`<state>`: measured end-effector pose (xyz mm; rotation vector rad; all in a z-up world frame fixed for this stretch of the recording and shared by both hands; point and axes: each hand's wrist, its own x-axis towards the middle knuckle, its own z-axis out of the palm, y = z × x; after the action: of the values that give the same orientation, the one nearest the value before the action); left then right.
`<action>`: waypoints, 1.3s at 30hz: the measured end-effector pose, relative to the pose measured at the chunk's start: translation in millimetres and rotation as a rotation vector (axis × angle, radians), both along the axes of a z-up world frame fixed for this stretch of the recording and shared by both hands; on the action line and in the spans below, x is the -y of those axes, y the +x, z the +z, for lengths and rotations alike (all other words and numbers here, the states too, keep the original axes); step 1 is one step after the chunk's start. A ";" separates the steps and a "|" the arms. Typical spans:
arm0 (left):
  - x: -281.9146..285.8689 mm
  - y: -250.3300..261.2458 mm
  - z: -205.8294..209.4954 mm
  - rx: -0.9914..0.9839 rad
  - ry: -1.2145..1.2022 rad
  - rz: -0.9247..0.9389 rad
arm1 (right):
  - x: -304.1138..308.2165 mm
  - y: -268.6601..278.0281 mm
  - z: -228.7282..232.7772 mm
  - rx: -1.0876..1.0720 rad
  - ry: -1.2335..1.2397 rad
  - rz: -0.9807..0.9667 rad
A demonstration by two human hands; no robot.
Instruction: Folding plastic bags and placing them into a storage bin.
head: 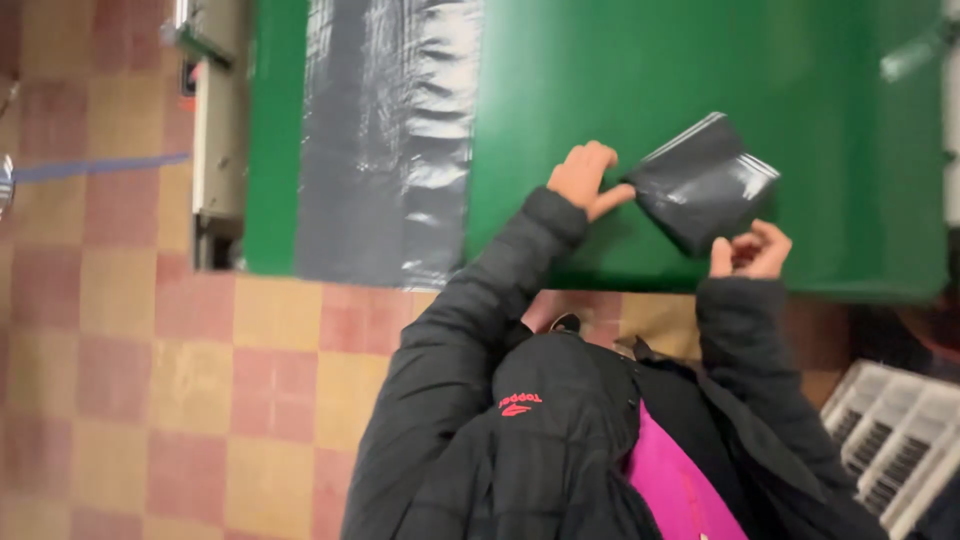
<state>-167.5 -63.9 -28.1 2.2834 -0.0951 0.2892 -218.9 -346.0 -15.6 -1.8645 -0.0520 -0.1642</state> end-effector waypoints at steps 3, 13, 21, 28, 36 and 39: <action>-61.2 -86.1 20.6 0.213 0.186 -0.057 | -69.2 -22.0 19.6 0.255 -0.351 0.324; -266.8 -236.1 11.5 0.091 0.652 0.166 | -306.3 -40.1 -7.1 0.803 -0.731 1.049; -350.3 -272.4 -10.5 0.030 0.554 0.129 | -298.5 -11.2 -30.5 0.133 -0.551 1.209; -407.8 -173.7 73.0 -0.123 -0.116 -0.267 | -251.4 53.6 6.5 -0.293 -0.215 1.013; -418.7 83.1 -51.1 0.042 -0.216 0.082 | -308.5 217.6 -5.6 -0.054 -0.465 0.354; -417.8 118.3 -99.5 -0.016 -0.049 0.131 | -315.5 238.0 -24.9 0.112 -0.623 0.360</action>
<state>-49.1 353.9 -127.5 2.2469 0.0699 0.3377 19.1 -30.5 -40.5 -2.4227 -0.5670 0.0035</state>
